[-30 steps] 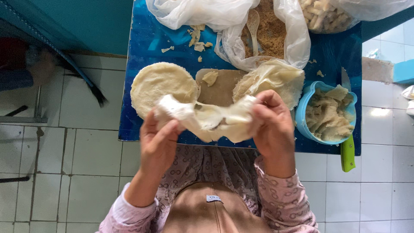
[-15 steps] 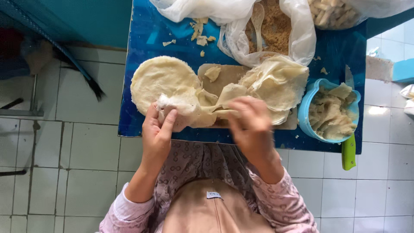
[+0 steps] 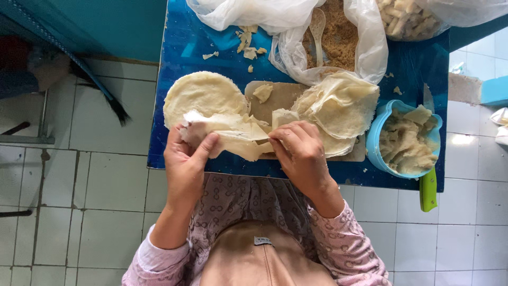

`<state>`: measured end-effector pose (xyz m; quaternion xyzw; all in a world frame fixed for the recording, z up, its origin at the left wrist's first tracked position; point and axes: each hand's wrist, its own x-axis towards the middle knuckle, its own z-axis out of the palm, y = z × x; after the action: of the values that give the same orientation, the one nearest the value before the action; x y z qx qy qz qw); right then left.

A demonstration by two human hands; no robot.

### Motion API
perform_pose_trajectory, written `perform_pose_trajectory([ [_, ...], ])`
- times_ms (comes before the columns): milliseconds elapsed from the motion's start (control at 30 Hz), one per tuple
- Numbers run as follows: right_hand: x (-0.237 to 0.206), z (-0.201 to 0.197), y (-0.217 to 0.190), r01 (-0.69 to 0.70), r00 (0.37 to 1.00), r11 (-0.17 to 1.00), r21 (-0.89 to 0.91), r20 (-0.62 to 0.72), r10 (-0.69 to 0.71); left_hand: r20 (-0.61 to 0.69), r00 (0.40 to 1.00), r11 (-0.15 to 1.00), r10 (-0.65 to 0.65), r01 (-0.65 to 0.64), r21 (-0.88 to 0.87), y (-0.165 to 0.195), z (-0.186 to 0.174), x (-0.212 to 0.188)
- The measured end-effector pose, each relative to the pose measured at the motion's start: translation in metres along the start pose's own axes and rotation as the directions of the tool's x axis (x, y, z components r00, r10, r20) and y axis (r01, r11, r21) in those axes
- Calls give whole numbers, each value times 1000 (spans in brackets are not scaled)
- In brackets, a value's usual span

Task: The person sits at a small blue table and stretches thin dough sheets by hand, pulling and widening each piece, then places the stretched sheet onto a growing round stack. Scraps are collected in a bowl beside the board as the person works through pieces one at a time.

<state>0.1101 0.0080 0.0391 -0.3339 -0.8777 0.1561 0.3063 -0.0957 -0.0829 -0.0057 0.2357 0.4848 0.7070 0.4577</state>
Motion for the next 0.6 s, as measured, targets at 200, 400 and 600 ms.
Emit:
perform_pose_trajectory([
  [200,2,-1,-2,17,998,1000,11,56,-18,32,999,1000,-5,6,-20,7,3,2],
  [400,3,3,-13,38,993,998,49,106,-43,77,997,1000,-26,26,-1,-4,9,-5],
  [600,4,20,-8,42,998,993,111,52,-48,5,1000,992,-6,7,-127,-9,11,-2],
])
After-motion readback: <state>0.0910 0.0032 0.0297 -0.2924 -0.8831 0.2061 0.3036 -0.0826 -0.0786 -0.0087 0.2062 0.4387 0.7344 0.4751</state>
